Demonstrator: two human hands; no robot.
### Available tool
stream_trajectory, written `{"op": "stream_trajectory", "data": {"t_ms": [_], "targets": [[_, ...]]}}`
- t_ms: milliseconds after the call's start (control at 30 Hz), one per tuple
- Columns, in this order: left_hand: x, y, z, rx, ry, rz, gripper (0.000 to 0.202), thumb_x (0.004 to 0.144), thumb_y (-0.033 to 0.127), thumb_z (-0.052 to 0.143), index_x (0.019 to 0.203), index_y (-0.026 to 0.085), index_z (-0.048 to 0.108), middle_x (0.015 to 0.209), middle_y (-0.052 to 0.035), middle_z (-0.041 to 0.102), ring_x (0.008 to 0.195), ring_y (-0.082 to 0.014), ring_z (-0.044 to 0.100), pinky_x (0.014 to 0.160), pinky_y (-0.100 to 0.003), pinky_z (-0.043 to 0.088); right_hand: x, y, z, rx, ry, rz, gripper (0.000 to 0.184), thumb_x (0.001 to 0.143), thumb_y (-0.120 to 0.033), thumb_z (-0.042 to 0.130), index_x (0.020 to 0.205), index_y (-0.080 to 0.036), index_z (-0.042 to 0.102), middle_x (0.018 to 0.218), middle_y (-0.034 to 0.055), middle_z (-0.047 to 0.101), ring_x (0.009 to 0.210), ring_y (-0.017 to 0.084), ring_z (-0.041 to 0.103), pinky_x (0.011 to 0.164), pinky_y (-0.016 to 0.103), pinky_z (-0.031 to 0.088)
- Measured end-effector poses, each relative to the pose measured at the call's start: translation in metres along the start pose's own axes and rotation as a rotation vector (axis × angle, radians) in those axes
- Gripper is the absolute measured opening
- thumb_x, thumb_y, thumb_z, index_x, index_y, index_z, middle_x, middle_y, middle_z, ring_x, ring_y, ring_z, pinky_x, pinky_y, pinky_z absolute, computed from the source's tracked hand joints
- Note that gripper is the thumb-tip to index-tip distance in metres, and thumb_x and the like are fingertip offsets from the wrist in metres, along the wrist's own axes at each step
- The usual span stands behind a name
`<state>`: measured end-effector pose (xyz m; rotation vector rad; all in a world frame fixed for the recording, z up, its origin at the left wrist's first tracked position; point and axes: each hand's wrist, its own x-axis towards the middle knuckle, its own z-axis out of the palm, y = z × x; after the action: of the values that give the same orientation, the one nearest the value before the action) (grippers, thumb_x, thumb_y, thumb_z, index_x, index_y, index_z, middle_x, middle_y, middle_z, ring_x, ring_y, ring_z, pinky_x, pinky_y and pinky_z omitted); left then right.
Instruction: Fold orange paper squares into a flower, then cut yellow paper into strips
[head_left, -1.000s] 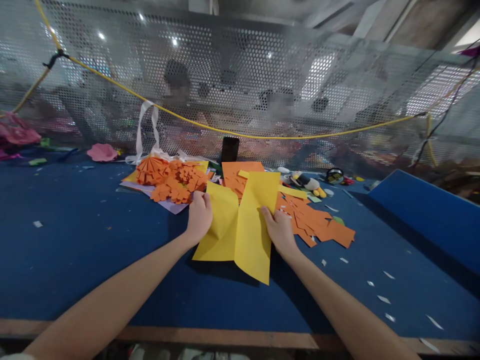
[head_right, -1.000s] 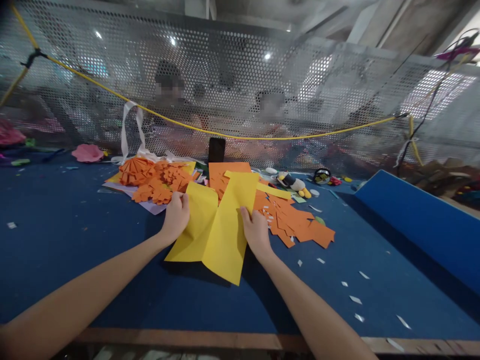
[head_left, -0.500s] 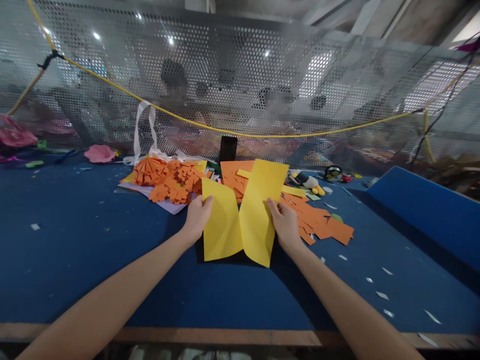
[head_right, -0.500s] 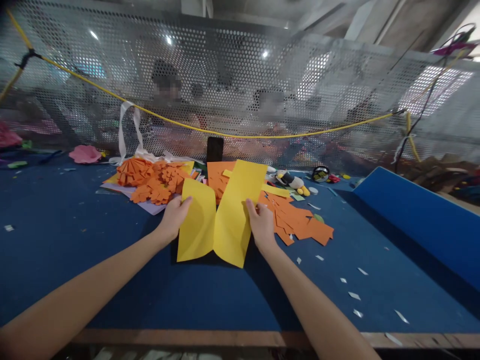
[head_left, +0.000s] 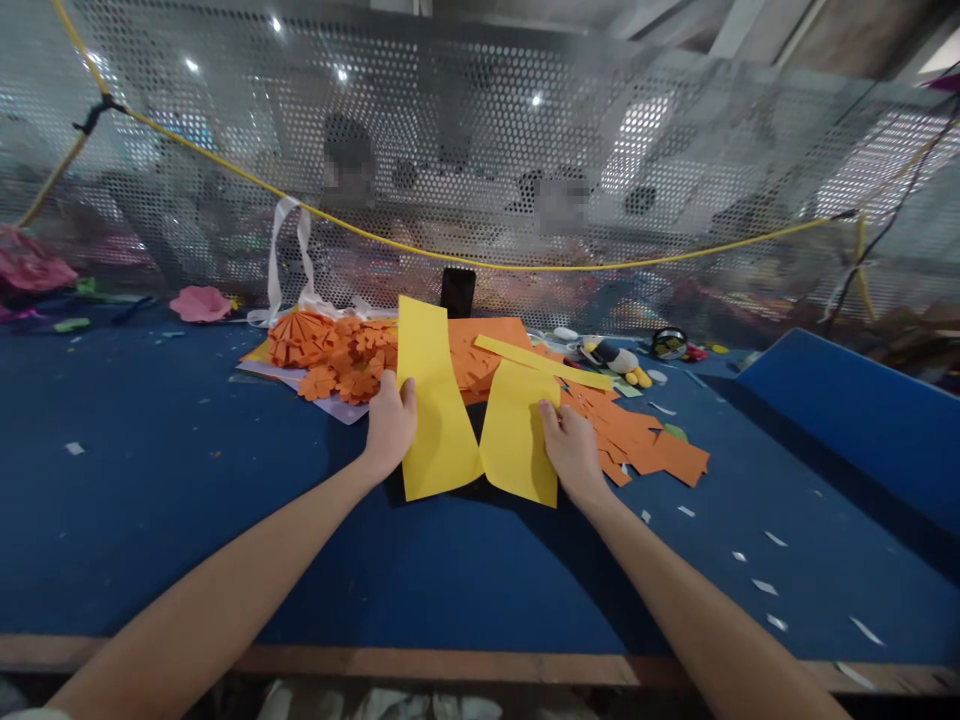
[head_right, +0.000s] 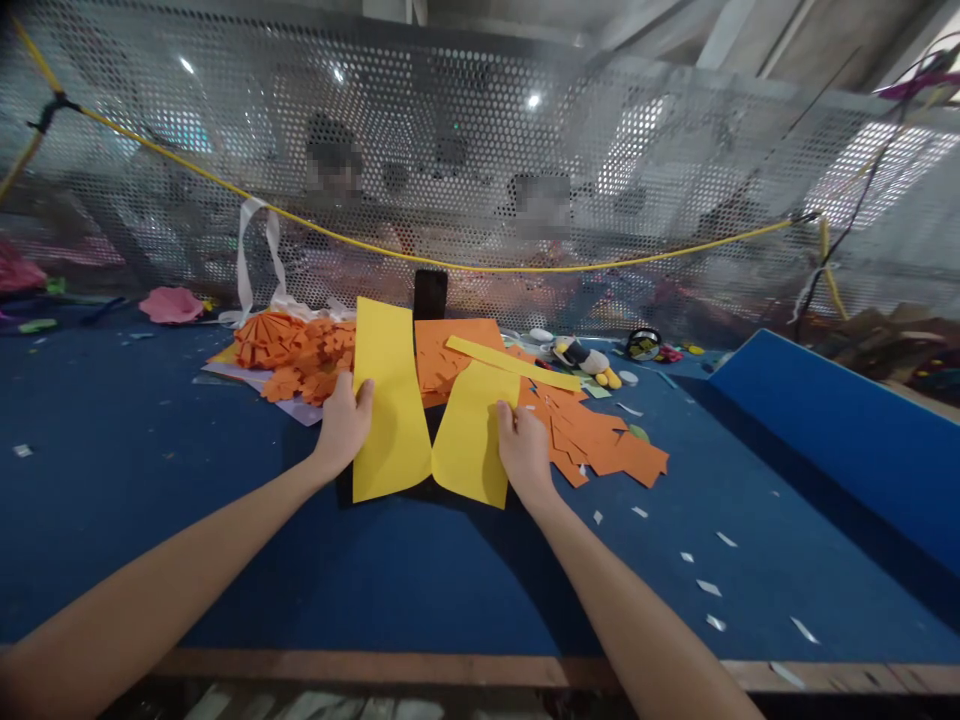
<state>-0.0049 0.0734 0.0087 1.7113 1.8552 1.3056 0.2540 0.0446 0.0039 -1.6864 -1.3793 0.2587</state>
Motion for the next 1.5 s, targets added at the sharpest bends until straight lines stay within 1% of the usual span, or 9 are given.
{"op": "stream_trajectory", "data": {"t_ms": [500, 733, 933, 1100, 1167, 1233, 1300, 1367, 1500], "targets": [[0.012, -0.009, -0.009, 0.174, 0.025, -0.008, 0.017, 0.103, 0.031, 0.042, 0.111, 0.017, 0.048, 0.082, -0.013, 0.069, 0.078, -0.0308, 0.071, 0.059, -0.031, 0.044, 0.007, 0.008, -0.003, -0.077, 0.049, 0.008, 0.047, 0.095, -0.05, 0.047, 0.058, -0.027, 0.029, 0.05, -0.0028, 0.038, 0.049, 0.016, 0.037, 0.052, 0.032, 0.022], [0.029, -0.015, -0.016, 0.273, 0.061, -0.047, 0.02, 0.102, 0.03, 0.041, 0.112, 0.015, 0.051, 0.095, -0.0178, 0.073, 0.092, -0.0342, 0.073, 0.073, -0.036, 0.052, 0.009, 0.003, -0.011, -0.013, -0.001, -0.009, 0.046, 0.092, -0.057, 0.048, 0.062, -0.026, 0.033, 0.053, -0.0033, 0.037, 0.052, 0.016, 0.037, 0.052, 0.031, 0.023], [0.058, -0.03, -0.038, 0.349, 0.095, -0.027, 0.044, 0.094, 0.025, 0.049, 0.133, 0.006, 0.043, 0.113, -0.0272, 0.07, 0.11, -0.0413, 0.067, 0.089, -0.049, 0.052, 0.018, -0.014, -0.035, 0.13, -0.325, -0.08, 0.05, 0.089, -0.071, 0.043, 0.084, -0.022, 0.053, 0.07, 0.0002, 0.056, 0.059, 0.016, 0.051, 0.051, 0.027, 0.035], [0.038, -0.015, -0.054, 0.313, 0.093, 0.459, 0.052, 0.096, 0.033, 0.046, 0.142, 0.01, 0.043, 0.145, -0.0226, 0.052, 0.141, -0.0372, 0.042, 0.117, -0.053, 0.029, 0.016, -0.019, -0.052, 0.094, -0.793, -0.15, 0.059, 0.084, -0.076, 0.048, 0.068, -0.02, 0.054, 0.057, -0.0031, 0.046, 0.048, 0.011, 0.04, 0.045, 0.024, 0.031], [0.021, 0.003, -0.056, 0.166, -0.126, 0.589, 0.052, 0.099, 0.043, 0.043, 0.142, 0.013, 0.046, 0.145, -0.0178, 0.054, 0.138, -0.032, 0.046, 0.116, -0.048, 0.033, 0.014, -0.023, -0.048, 0.052, -0.977, -0.202, 0.059, 0.079, -0.075, 0.058, 0.061, -0.019, 0.054, 0.054, -0.004, 0.043, 0.048, 0.01, 0.037, 0.046, 0.024, 0.03], [0.005, 0.02, -0.054, 0.048, -0.598, 0.63, 0.052, 0.099, 0.052, 0.045, 0.137, 0.018, 0.053, 0.139, -0.0133, 0.061, 0.128, -0.028, 0.056, 0.108, -0.04, 0.042, 0.012, -0.029, -0.039, 0.007, -1.124, -0.257, 0.056, 0.077, -0.071, 0.064, 0.06, -0.018, 0.059, 0.055, -0.0039, 0.045, 0.051, 0.01, 0.038, 0.049, 0.024, 0.03], [-0.007, 0.031, -0.048, -0.006, -0.972, 0.536, 0.061, 0.092, 0.06, 0.054, 0.137, 0.019, 0.054, 0.12, -0.0108, 0.072, 0.107, -0.0253, 0.068, 0.091, -0.033, 0.05, 0.011, -0.036, -0.028, -0.039, -1.225, -0.31, 0.051, 0.077, -0.066, 0.067, 0.064, -0.017, 0.064, 0.057, -0.0035, 0.05, 0.054, 0.01, 0.041, 0.051, 0.024, 0.031], [-0.014, 0.032, -0.04, 0.021, -1.107, 0.482, 0.065, 0.085, 0.06, 0.064, 0.133, 0.018, 0.058, 0.103, -0.008, 0.075, 0.089, -0.0232, 0.07, 0.075, -0.029, 0.05, 0.01, -0.042, -0.019, -0.084, -1.266, -0.354, 0.048, 0.08, -0.064, 0.066, 0.069, -0.017, 0.068, 0.06, -0.0033, 0.053, 0.056, 0.011, 0.042, 0.053, 0.024, 0.031], [-0.013, 0.017, -0.03, 0.068, -1.071, 0.527, 0.035, 0.085, 0.044, 0.067, 0.11, 0.019, 0.071, 0.095, -0.0042, 0.074, 0.083, -0.0199, 0.068, 0.068, -0.025, 0.044, 0.007, -0.048, -0.01, -0.175, -1.213, -0.417, 0.04, 0.082, -0.058, 0.069, 0.075, -0.018, 0.071, 0.062, -0.0028, 0.057, 0.056, 0.011, 0.044, 0.052, 0.025, 0.028]]}}
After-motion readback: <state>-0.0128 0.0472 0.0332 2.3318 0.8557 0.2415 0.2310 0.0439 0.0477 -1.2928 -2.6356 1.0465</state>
